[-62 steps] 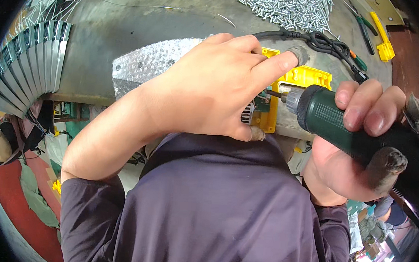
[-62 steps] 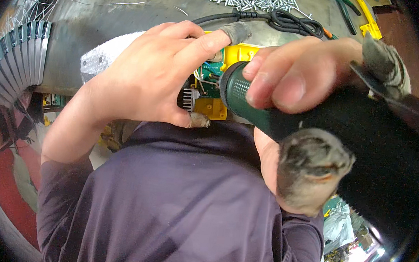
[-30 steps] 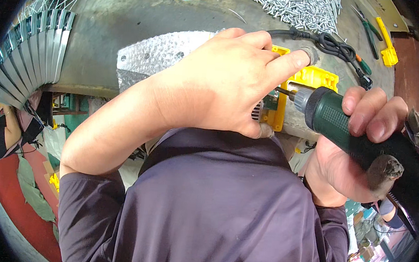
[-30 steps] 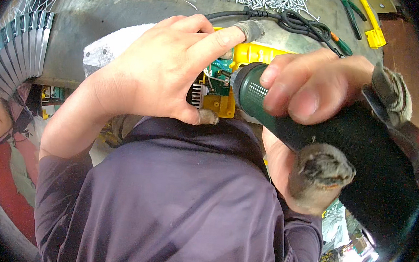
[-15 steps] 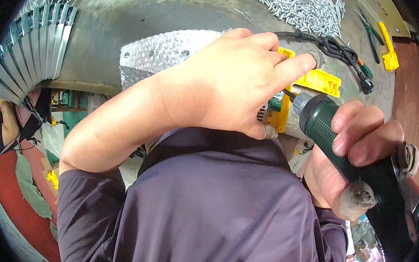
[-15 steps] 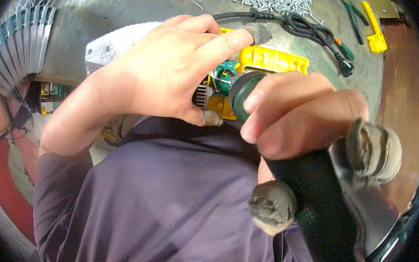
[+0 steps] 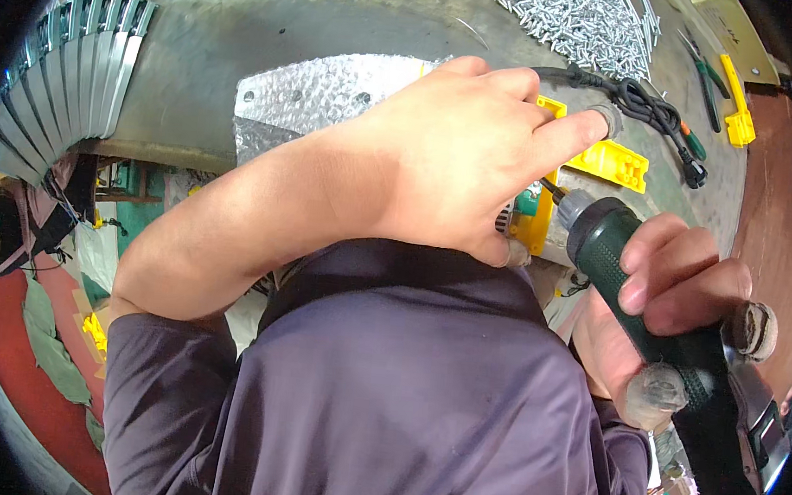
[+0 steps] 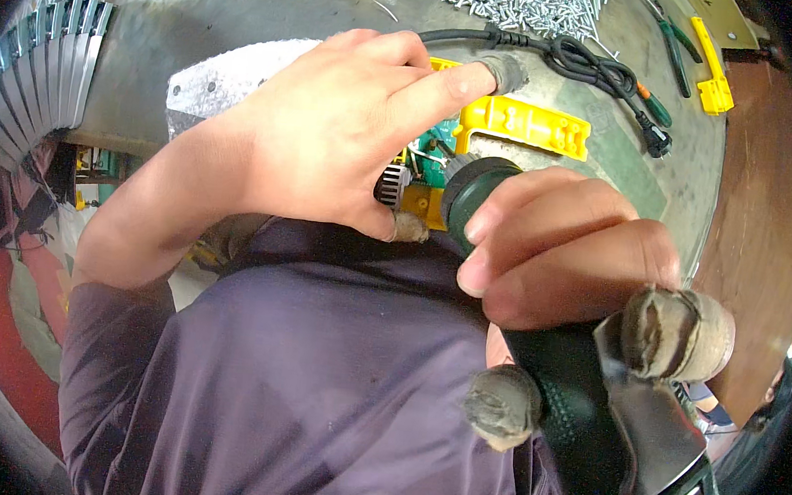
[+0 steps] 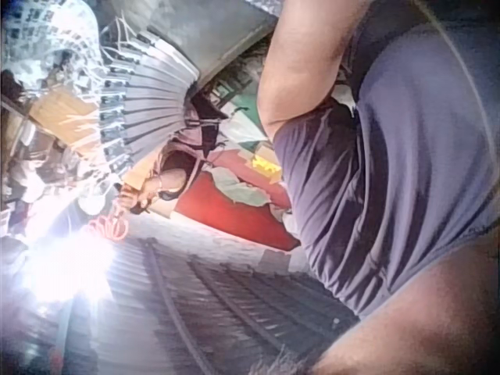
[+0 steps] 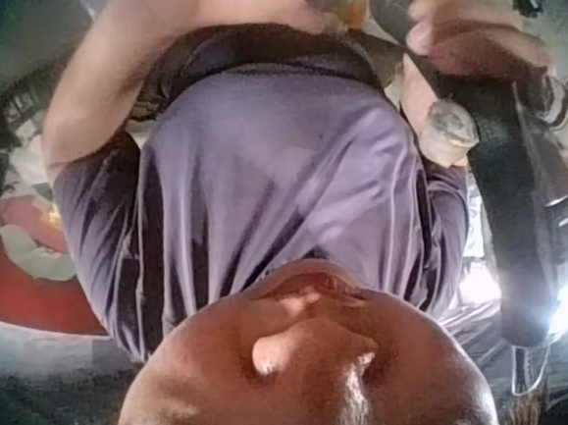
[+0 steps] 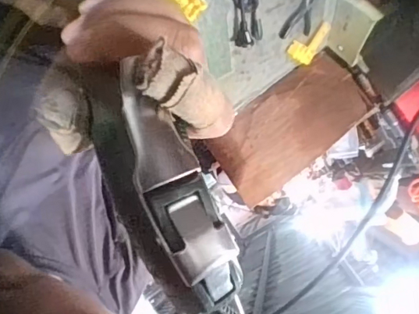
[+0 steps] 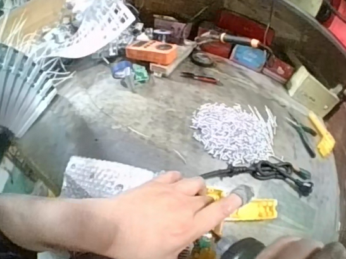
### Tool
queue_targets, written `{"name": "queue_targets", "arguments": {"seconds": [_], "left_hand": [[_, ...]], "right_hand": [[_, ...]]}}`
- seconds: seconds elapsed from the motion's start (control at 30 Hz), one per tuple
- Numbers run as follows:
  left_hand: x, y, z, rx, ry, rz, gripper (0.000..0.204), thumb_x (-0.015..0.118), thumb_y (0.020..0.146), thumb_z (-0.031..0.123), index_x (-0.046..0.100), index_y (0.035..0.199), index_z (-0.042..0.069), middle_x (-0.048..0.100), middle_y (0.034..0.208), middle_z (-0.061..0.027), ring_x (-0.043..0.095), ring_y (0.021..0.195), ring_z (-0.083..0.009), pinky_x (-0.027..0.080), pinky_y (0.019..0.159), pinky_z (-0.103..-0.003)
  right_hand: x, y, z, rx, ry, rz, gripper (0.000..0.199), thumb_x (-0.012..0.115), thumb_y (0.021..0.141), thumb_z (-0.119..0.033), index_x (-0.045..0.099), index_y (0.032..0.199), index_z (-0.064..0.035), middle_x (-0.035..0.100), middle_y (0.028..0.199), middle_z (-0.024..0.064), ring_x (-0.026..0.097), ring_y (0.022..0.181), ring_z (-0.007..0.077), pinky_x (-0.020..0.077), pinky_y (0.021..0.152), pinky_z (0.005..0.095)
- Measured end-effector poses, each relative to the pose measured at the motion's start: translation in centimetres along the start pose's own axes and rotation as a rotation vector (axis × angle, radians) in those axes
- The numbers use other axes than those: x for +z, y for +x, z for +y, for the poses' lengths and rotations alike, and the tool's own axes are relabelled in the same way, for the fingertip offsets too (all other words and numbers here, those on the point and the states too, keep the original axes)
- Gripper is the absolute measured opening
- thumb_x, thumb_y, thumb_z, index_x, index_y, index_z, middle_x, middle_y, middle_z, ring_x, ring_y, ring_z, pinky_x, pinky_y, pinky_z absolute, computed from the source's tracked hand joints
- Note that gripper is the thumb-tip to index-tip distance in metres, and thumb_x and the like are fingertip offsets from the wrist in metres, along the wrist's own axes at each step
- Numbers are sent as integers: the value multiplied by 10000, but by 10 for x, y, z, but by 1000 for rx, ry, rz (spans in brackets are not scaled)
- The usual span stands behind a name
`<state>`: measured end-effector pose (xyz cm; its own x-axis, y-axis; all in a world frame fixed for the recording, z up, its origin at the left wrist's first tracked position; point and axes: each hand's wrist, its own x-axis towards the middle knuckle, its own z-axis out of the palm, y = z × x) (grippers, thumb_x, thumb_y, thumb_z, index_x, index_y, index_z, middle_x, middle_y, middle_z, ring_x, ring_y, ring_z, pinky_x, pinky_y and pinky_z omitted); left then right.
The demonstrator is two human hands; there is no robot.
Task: Assembling components and soldering wires inside a yellow handheld electronic device housing.
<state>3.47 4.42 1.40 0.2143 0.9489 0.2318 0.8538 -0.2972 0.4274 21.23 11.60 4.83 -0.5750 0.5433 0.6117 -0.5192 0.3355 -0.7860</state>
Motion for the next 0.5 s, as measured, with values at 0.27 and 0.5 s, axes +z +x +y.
{"name": "queue_targets", "arguments": {"seconds": [0.27, 0.5], "left_hand": [[-1, 3, 0, 10, 12, 1, 894, 822, 598, 375, 419, 1324, 40, 649, 892, -100, 580, 964, -290, 468, 810, -420], [-1, 2, -1, 8, 6, 7, 889, 819, 601, 370, 422, 1324, 42, 653, 885, -100, 579, 967, -288, 468, 814, -423]], "right_hand": [[-1, 3, 6, -48, -25, 3, 247, 724, 803, -108, 506, 688, -82, 547, 657, 53, 601, 630, 192, 533, 644, 344], [2, 1, 9, -46, 13, 51, 247, 691, 828, -114, 504, 669, -89, 561, 647, 57, 603, 623, 199, 537, 651, 343]]}}
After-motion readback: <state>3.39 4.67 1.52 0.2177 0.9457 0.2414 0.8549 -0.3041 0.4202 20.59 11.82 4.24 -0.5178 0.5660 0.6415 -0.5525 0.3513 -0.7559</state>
